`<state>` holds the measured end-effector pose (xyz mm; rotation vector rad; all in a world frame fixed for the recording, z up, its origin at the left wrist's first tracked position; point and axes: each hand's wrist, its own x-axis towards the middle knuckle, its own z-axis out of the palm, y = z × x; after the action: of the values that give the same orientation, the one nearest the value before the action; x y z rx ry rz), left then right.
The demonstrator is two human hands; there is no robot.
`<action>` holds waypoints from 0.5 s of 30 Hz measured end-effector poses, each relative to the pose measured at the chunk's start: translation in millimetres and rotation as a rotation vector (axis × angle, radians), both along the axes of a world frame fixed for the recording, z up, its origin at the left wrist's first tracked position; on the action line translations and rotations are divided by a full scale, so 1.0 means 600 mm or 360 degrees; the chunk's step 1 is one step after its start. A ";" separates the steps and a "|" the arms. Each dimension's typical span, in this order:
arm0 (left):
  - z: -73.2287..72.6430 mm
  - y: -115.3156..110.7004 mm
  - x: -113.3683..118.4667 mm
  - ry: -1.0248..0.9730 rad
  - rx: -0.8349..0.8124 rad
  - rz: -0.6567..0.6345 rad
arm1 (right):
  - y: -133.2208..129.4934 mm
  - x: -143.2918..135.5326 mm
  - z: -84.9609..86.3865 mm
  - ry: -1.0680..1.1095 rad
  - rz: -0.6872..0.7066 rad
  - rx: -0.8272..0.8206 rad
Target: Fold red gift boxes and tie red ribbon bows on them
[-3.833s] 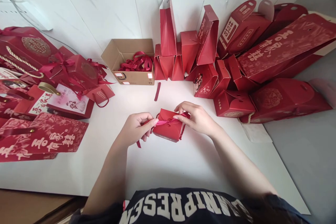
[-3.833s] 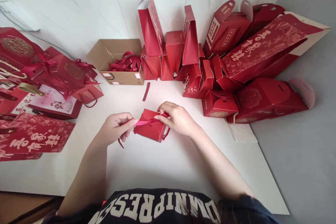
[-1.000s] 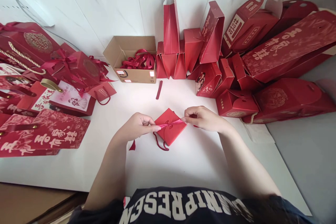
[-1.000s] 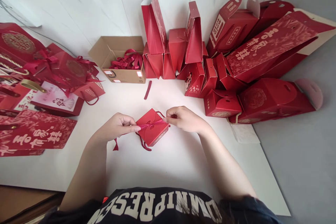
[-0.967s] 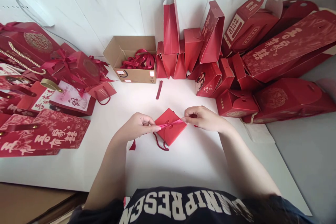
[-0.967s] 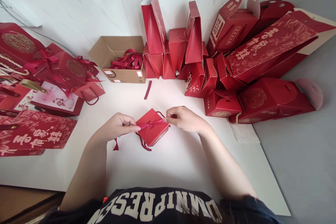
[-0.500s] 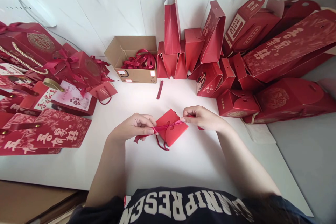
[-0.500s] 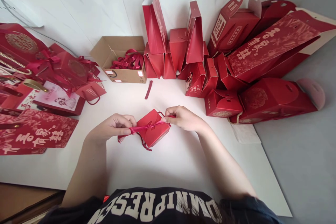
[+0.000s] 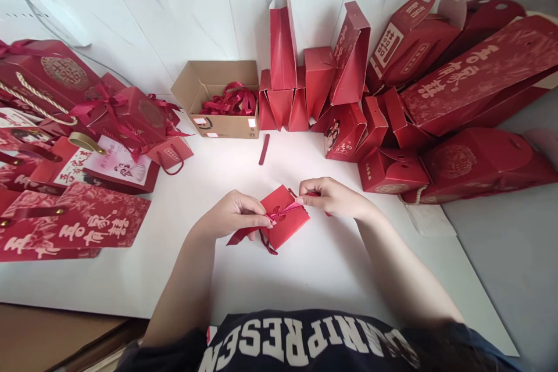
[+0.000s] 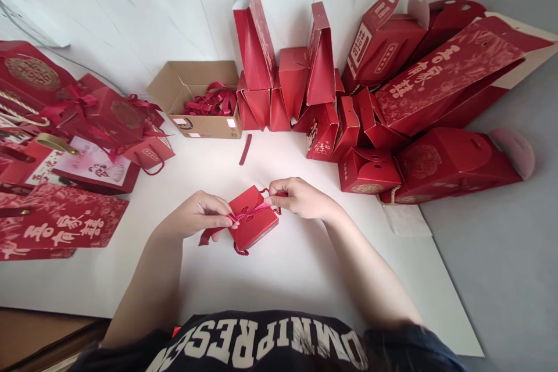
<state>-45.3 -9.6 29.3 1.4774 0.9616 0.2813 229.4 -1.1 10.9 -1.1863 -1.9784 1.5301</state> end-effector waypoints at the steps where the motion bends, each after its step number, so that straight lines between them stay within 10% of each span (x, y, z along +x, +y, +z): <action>1: 0.003 -0.001 0.000 0.0028 0.0133 -0.0035 | 0.000 -0.002 0.000 -0.0004 -0.0008 0.0024; 7: 0.010 -0.005 0.007 -0.0010 0.0964 -0.0283 | -0.003 -0.007 0.001 -0.0023 -0.0025 0.0173; 15: -0.032 0.005 0.028 -0.0081 0.0986 0.0010 | -0.007 -0.009 0.004 -0.0081 -0.0075 0.0200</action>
<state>-28.4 -6.4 10.1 2.0147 0.8765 0.6611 223.9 -5.3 13.3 -1.2223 -2.0317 1.3445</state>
